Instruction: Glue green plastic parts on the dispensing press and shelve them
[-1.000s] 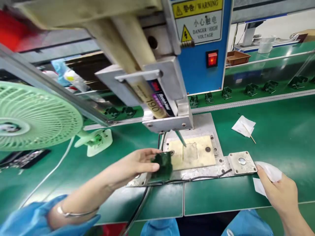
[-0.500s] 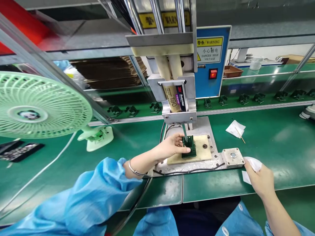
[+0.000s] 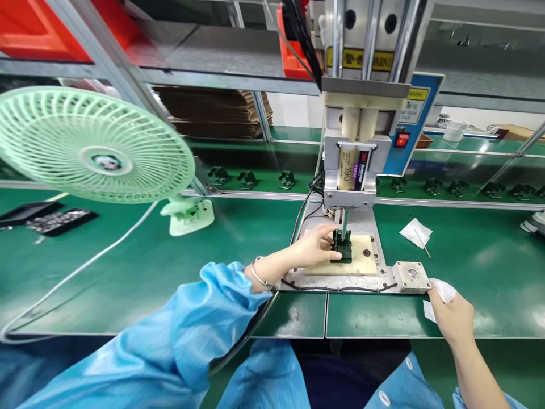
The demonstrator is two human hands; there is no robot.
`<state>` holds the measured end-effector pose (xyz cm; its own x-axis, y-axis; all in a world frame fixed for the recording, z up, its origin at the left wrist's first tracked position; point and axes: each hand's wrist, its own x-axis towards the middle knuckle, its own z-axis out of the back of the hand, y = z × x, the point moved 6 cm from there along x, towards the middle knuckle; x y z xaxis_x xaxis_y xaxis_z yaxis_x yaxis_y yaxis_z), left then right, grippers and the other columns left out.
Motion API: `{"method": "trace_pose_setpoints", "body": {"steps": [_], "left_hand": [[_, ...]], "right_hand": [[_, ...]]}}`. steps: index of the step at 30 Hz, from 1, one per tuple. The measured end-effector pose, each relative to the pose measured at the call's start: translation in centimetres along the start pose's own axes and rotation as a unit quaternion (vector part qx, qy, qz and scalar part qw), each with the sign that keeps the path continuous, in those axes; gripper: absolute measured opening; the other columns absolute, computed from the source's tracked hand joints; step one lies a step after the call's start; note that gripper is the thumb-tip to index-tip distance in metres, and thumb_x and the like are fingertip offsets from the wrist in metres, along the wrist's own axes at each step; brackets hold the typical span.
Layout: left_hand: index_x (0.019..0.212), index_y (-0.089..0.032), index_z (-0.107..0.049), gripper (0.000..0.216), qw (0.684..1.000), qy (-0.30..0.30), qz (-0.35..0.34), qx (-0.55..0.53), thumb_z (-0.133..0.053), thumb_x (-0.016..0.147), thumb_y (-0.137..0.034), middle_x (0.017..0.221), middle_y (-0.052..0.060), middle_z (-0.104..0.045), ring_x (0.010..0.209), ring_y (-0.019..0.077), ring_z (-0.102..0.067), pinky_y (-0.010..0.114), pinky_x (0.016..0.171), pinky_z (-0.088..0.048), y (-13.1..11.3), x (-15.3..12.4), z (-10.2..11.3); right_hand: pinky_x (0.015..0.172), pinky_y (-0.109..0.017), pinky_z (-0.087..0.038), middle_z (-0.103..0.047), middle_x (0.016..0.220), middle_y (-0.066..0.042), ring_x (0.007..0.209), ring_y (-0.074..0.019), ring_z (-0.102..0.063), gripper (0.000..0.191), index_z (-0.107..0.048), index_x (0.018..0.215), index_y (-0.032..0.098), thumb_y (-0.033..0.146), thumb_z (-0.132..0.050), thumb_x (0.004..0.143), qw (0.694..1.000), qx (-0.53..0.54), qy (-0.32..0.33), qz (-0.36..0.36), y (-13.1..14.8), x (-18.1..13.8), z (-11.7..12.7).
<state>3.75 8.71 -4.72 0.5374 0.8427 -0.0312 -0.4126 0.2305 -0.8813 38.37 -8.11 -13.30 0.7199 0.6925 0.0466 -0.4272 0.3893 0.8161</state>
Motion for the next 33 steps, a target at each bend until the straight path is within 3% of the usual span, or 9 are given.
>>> {"method": "trace_pose_setpoints", "body": {"steps": [4, 5, 7, 9, 11, 14, 20, 25, 33], "left_hand": [[0.154, -0.026, -0.034, 0.114, 0.998, -0.041, -0.025, 0.041, -0.089, 0.054, -0.037, 0.156, 0.018, -0.030, 0.113, 0.0308, -0.059, 0.049, 0.099, -0.052, -1.2, -3.1, 2.1], [0.154, -0.027, -0.035, 0.109, 0.996, -0.063, -0.032, 0.054, -0.086, 0.059, -0.040, 0.155, 0.016, -0.032, 0.122, 0.0331, -0.054, 0.050, 0.103, -0.049, -1.2, -4.4, 3.0], [0.141, -0.024, -0.053, 0.078, 0.985, -0.140, -0.031, 0.097, -0.076, 0.070, -0.049, 0.148, 0.014, -0.045, 0.135, 0.0362, -0.043, 0.046, 0.100, -0.052, -0.6, -7.3, 5.3], [0.126, -0.022, -0.066, 0.064, 0.974, -0.209, 0.039, 0.081, -0.071, 0.073, -0.057, 0.135, 0.015, -0.059, 0.128, 0.0364, -0.052, 0.042, 0.091, -0.056, 1.7, -9.9, 7.3], [0.116, -0.019, -0.070, 0.066, 0.962, -0.242, 0.128, 0.015, -0.071, 0.068, -0.063, 0.120, 0.015, -0.068, 0.112, 0.0351, -0.063, 0.041, 0.086, -0.056, 4.7, -11.9, 8.1], [0.111, -0.018, -0.071, 0.069, 0.941, -0.270, 0.174, -0.105, -0.075, 0.062, -0.066, 0.105, 0.012, -0.075, 0.095, 0.0302, -0.067, 0.037, 0.082, -0.055, 7.5, -13.3, 7.2], [0.106, -0.016, -0.069, 0.058, 0.894, -0.403, 0.136, -0.144, -0.072, 0.068, -0.060, 0.091, 0.006, -0.070, 0.079, 0.0196, -0.061, 0.028, 0.073, -0.048, 7.9, -13.9, 4.8], [0.105, -0.016, -0.067, 0.053, 0.884, -0.418, 0.132, -0.166, -0.071, 0.071, -0.057, 0.084, 0.003, -0.067, 0.072, 0.0168, -0.057, 0.026, 0.068, -0.045, 8.3, -13.9, 4.5], [0.104, -0.017, -0.068, 0.047, 0.875, -0.430, 0.126, -0.184, -0.068, 0.075, -0.054, 0.083, 0.003, -0.067, 0.071, 0.0170, -0.057, 0.026, 0.066, -0.045, 8.8, -13.8, 4.5]], "right_hand": [[0.073, -0.042, -0.051, -0.073, 0.076, -0.012, 0.086, -0.0375, -0.068, 0.050, -0.075, 0.075, 0.018, 0.063, -0.069, 0.055, 0.999, 0.020, -0.032, -0.019, 0.0, 0.1, 0.6], [0.070, -0.041, -0.052, -0.073, 0.075, -0.013, 0.085, -0.0364, -0.068, 0.050, -0.075, 0.074, 0.017, 0.063, -0.071, 0.055, 0.998, 0.029, -0.042, -0.026, 0.0, 0.1, 0.8], [0.065, -0.038, -0.053, -0.073, 0.076, -0.013, 0.081, -0.0339, -0.069, 0.053, -0.075, 0.077, 0.015, 0.063, -0.073, 0.058, 0.996, 0.052, -0.058, -0.043, 0.1, 0.1, 1.0], [0.060, -0.037, -0.053, -0.073, 0.078, -0.012, 0.076, -0.0315, -0.069, 0.059, -0.075, 0.085, 0.012, 0.065, -0.073, 0.061, 0.993, 0.080, -0.060, -0.061, 0.4, 0.1, 0.7], [0.056, -0.036, -0.052, -0.074, 0.079, -0.012, 0.072, -0.0297, -0.069, 0.065, -0.075, 0.093, 0.010, 0.067, -0.072, 0.063, 0.990, 0.108, -0.047, -0.074, 1.1, 0.2, 0.0], [0.057, -0.034, -0.053, -0.074, 0.082, -0.012, 0.074, -0.0299, -0.069, 0.064, -0.075, 0.090, 0.010, 0.066, -0.077, 0.058, 0.988, 0.128, -0.019, -0.081, 2.3, 0.1, -1.6], [0.062, -0.035, -0.054, -0.075, 0.083, -0.013, 0.082, -0.0321, -0.069, 0.056, -0.075, 0.082, 0.012, 0.061, -0.079, 0.057, 0.993, 0.092, -0.030, -0.069, 3.5, -0.2, -2.2], [0.070, -0.037, -0.056, -0.075, 0.085, -0.012, 0.087, -0.0321, -0.069, 0.055, -0.076, 0.086, 0.012, 0.059, -0.080, 0.059, 0.994, 0.091, -0.051, -0.016, 3.7, -0.4, -1.9], [0.074, -0.037, -0.057, -0.075, 0.097, -0.013, 0.096, -0.0327, -0.069, 0.061, -0.076, 0.095, 0.012, 0.061, -0.081, 0.059, 0.982, 0.176, -0.045, -0.054, 3.6, -1.0, -2.6]]}}
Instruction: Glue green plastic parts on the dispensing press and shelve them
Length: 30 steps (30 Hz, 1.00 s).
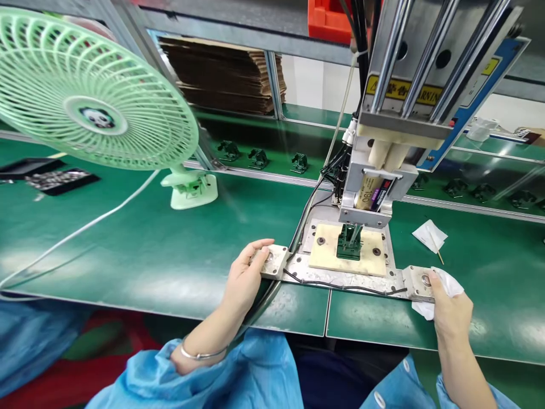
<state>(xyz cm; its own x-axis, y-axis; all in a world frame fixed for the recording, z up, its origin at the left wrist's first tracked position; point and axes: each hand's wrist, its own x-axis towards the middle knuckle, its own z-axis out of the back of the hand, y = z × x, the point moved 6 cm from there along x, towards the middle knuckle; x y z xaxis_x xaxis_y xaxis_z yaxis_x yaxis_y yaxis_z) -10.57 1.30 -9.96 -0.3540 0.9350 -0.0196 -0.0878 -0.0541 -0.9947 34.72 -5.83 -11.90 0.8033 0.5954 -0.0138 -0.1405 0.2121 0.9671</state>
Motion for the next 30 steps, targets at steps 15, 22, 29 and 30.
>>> {"method": "trace_pose_setpoints", "body": {"steps": [15, 22, 29, 30], "left_hand": [[0.103, -0.017, -0.068, 0.045, 0.999, -0.004, -0.017, 0.031, -0.066, 0.076, -0.054, 0.082, 0.002, -0.066, 0.070, 0.0168, -0.056, 0.026, 0.066, -0.043, -0.3, 0.0, 0.0], [0.104, -0.017, -0.068, 0.046, 0.999, -0.002, -0.019, 0.037, -0.065, 0.077, -0.054, 0.084, 0.003, -0.065, 0.072, 0.0164, -0.055, 0.027, 0.068, -0.042, -0.4, 0.0, 0.1], [0.105, -0.017, -0.068, 0.045, 0.999, -0.002, -0.020, 0.040, -0.065, 0.078, -0.053, 0.086, 0.003, -0.066, 0.073, 0.0165, -0.057, 0.027, 0.070, -0.043, -0.4, -0.1, 0.1], [0.105, -0.017, -0.068, 0.045, 0.999, -0.002, -0.021, 0.040, -0.065, 0.078, -0.053, 0.086, 0.003, -0.066, 0.073, 0.0166, -0.057, 0.027, 0.070, -0.043, -0.4, -0.1, 0.0]], "right_hand": [[0.082, -0.039, -0.055, -0.075, 0.098, -0.012, 0.098, -0.0333, -0.069, 0.061, -0.076, 0.096, 0.013, 0.060, -0.082, 0.056, 1.000, -0.004, 0.007, -0.017, -0.4, 0.3, 0.0], [0.089, -0.044, -0.053, -0.075, 0.100, -0.014, 0.101, -0.0348, -0.068, 0.062, -0.076, 0.098, 0.012, 0.060, -0.081, 0.058, 1.000, -0.014, 0.008, -0.017, -1.0, 0.7, 0.1], [0.085, -0.040, -0.054, -0.075, 0.099, -0.012, 0.098, -0.0325, -0.069, 0.061, -0.076, 0.098, 0.013, 0.060, -0.081, 0.059, 1.000, -0.012, 0.010, -0.008, -0.9, 0.6, 0.1], [0.084, -0.039, -0.054, -0.075, 0.099, -0.012, 0.098, -0.0324, -0.069, 0.061, -0.076, 0.098, 0.013, 0.060, -0.081, 0.059, 1.000, -0.011, 0.010, -0.008, -0.8, 0.6, 0.1]]}}
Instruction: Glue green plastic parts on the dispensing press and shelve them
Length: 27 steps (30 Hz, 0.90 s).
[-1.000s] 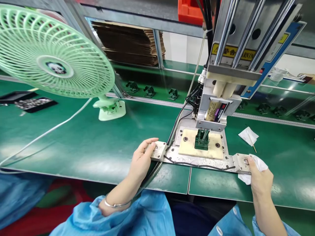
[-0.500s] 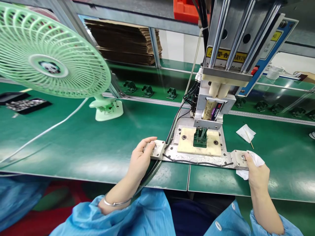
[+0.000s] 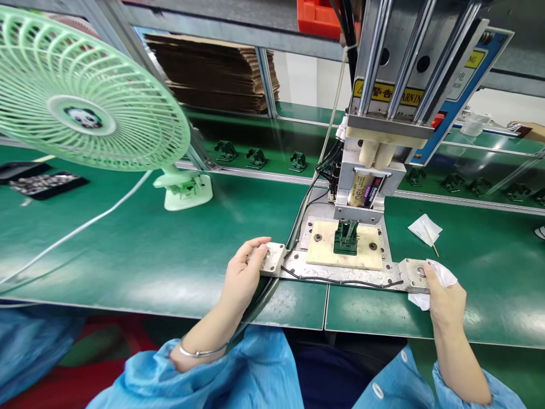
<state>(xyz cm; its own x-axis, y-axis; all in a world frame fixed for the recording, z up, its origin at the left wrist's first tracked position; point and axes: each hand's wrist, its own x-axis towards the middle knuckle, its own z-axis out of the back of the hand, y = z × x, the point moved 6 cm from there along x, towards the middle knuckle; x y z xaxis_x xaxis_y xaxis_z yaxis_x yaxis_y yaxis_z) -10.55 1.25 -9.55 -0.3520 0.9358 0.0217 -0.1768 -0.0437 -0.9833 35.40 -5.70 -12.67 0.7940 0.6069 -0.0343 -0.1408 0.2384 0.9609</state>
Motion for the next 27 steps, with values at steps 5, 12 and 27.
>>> {"method": "trace_pose_setpoints", "body": {"steps": [5, 12, 27], "left_hand": [[0.104, -0.017, -0.068, 0.044, 1.000, -0.002, -0.003, 0.004, -0.065, 0.079, -0.053, 0.088, 0.003, -0.066, 0.074, 0.0172, -0.057, 0.027, 0.070, -0.044, -0.04, 0.01, 0.08], [0.103, -0.018, -0.069, 0.043, 1.000, -0.005, -0.002, 0.004, -0.065, 0.078, -0.053, 0.090, 0.004, -0.068, 0.076, 0.0185, -0.059, 0.027, 0.070, -0.045, 0.07, 0.02, 0.07], [0.103, -0.018, -0.069, 0.042, 1.000, -0.003, 0.002, -0.008, -0.065, 0.078, -0.052, 0.090, 0.003, -0.068, 0.078, 0.0176, -0.058, 0.026, 0.071, -0.044, 0.26, 0.04, 0.10]], "right_hand": [[0.080, -0.038, -0.056, -0.075, 0.096, -0.013, 0.096, -0.0323, -0.069, 0.059, -0.076, 0.095, 0.012, 0.061, -0.079, 0.061, 1.000, -0.003, 0.001, 0.022, 0.48, -0.18, -0.07], [0.084, -0.041, -0.056, -0.075, 0.099, -0.014, 0.098, -0.0342, -0.069, 0.063, -0.076, 0.097, 0.012, 0.062, -0.080, 0.059, 1.000, -0.003, -0.004, 0.011, 0.57, -0.28, -0.01], [0.083, -0.041, -0.055, -0.075, 0.099, -0.014, 0.097, -0.0331, -0.069, 0.062, -0.075, 0.100, 0.011, 0.061, -0.079, 0.063, 0.999, -0.015, -0.005, 0.027, -0.05, 0.16, 0.14]]}}
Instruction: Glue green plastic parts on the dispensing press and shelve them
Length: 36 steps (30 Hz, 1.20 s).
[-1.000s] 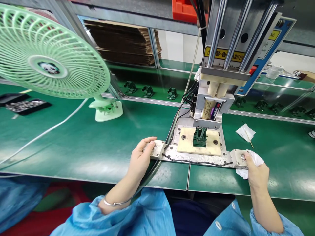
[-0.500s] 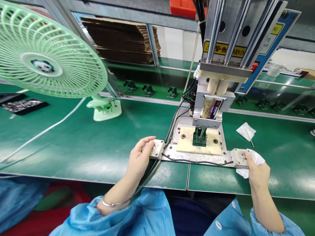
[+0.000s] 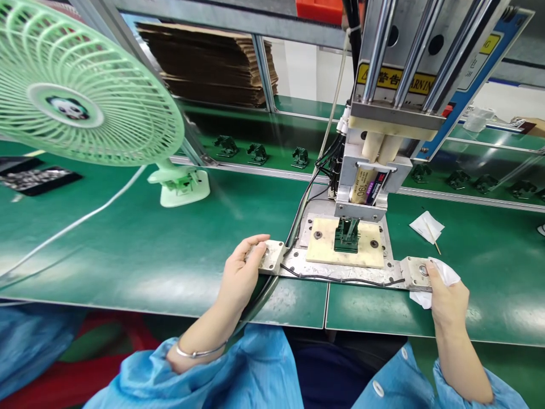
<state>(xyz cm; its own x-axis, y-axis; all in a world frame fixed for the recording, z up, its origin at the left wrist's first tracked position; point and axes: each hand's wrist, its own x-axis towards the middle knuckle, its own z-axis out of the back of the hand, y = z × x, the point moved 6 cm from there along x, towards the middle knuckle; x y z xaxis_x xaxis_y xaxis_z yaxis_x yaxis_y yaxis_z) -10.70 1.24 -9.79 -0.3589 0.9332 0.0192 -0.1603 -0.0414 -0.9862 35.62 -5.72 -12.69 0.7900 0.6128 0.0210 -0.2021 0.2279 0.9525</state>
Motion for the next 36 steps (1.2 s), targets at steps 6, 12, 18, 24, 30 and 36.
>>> {"method": "trace_pose_setpoints", "body": {"steps": [6, 12, 18, 24, 30, 36], "left_hand": [[0.103, -0.019, -0.069, 0.041, 1.000, 0.001, 0.005, -0.007, -0.065, 0.079, -0.052, 0.090, 0.003, -0.067, 0.077, 0.0165, -0.057, 0.026, 0.072, -0.043, -0.01, 0.01, -0.12], [0.102, -0.019, -0.069, 0.042, 1.000, 0.000, 0.010, -0.014, -0.067, 0.078, -0.053, 0.090, 0.003, -0.068, 0.078, 0.0169, -0.058, 0.026, 0.072, -0.044, 0.04, -0.08, -0.10], [0.104, -0.019, -0.068, 0.043, 1.000, 0.005, 0.010, -0.019, -0.067, 0.078, -0.053, 0.091, 0.003, -0.068, 0.079, 0.0161, -0.058, 0.025, 0.073, -0.044, 0.32, -0.06, 0.02], [0.103, -0.019, -0.069, 0.041, 1.000, 0.000, 0.007, -0.007, -0.066, 0.078, -0.052, 0.088, 0.002, -0.067, 0.076, 0.0154, -0.056, 0.024, 0.069, -0.042, 0.07, 0.00, -0.04], [0.101, -0.018, -0.069, 0.041, 1.000, -0.003, 0.005, -0.001, -0.066, 0.077, -0.052, 0.089, 0.003, -0.067, 0.076, 0.0169, -0.057, 0.025, 0.070, -0.044, -0.17, -0.10, -0.04], [0.104, -0.018, -0.068, 0.041, 1.000, -0.002, 0.004, 0.003, -0.066, 0.079, -0.051, 0.091, 0.003, -0.068, 0.077, 0.0164, -0.057, 0.025, 0.070, -0.044, -0.10, -0.06, -0.03]], "right_hand": [[0.088, -0.042, -0.054, -0.074, 0.102, -0.014, 0.102, -0.0338, -0.068, 0.059, -0.076, 0.098, 0.012, 0.058, -0.081, 0.061, 1.000, 0.016, -0.007, -0.016, 0.17, -0.16, 0.08], [0.084, -0.039, -0.056, -0.074, 0.103, -0.014, 0.101, -0.0328, -0.068, 0.058, -0.076, 0.099, 0.012, 0.057, -0.082, 0.062, 1.000, 0.027, -0.004, -0.013, 0.31, -0.34, 0.04], [0.080, -0.038, -0.058, -0.074, 0.101, -0.015, 0.099, -0.0333, -0.069, 0.061, -0.076, 0.099, 0.010, 0.059, -0.081, 0.062, 1.000, 0.021, -0.006, 0.004, 0.66, -0.37, -0.02], [0.072, -0.036, -0.058, -0.075, 0.096, -0.015, 0.092, -0.0323, -0.070, 0.063, -0.075, 0.097, 0.009, 0.061, -0.080, 0.062, 1.000, 0.006, -0.010, 0.008, 0.48, -0.29, 0.16], [0.078, -0.037, -0.057, -0.075, 0.098, -0.014, 0.095, -0.0325, -0.070, 0.061, -0.076, 0.096, 0.011, 0.059, -0.082, 0.060, 1.000, 0.020, -0.008, -0.012, 0.36, -0.33, 0.02], [0.074, -0.036, -0.057, -0.075, 0.098, -0.014, 0.092, -0.0310, -0.070, 0.062, -0.075, 0.099, 0.011, 0.060, -0.081, 0.062, 1.000, 0.025, 0.001, -0.002, 0.02, -0.20, -0.11]]}}
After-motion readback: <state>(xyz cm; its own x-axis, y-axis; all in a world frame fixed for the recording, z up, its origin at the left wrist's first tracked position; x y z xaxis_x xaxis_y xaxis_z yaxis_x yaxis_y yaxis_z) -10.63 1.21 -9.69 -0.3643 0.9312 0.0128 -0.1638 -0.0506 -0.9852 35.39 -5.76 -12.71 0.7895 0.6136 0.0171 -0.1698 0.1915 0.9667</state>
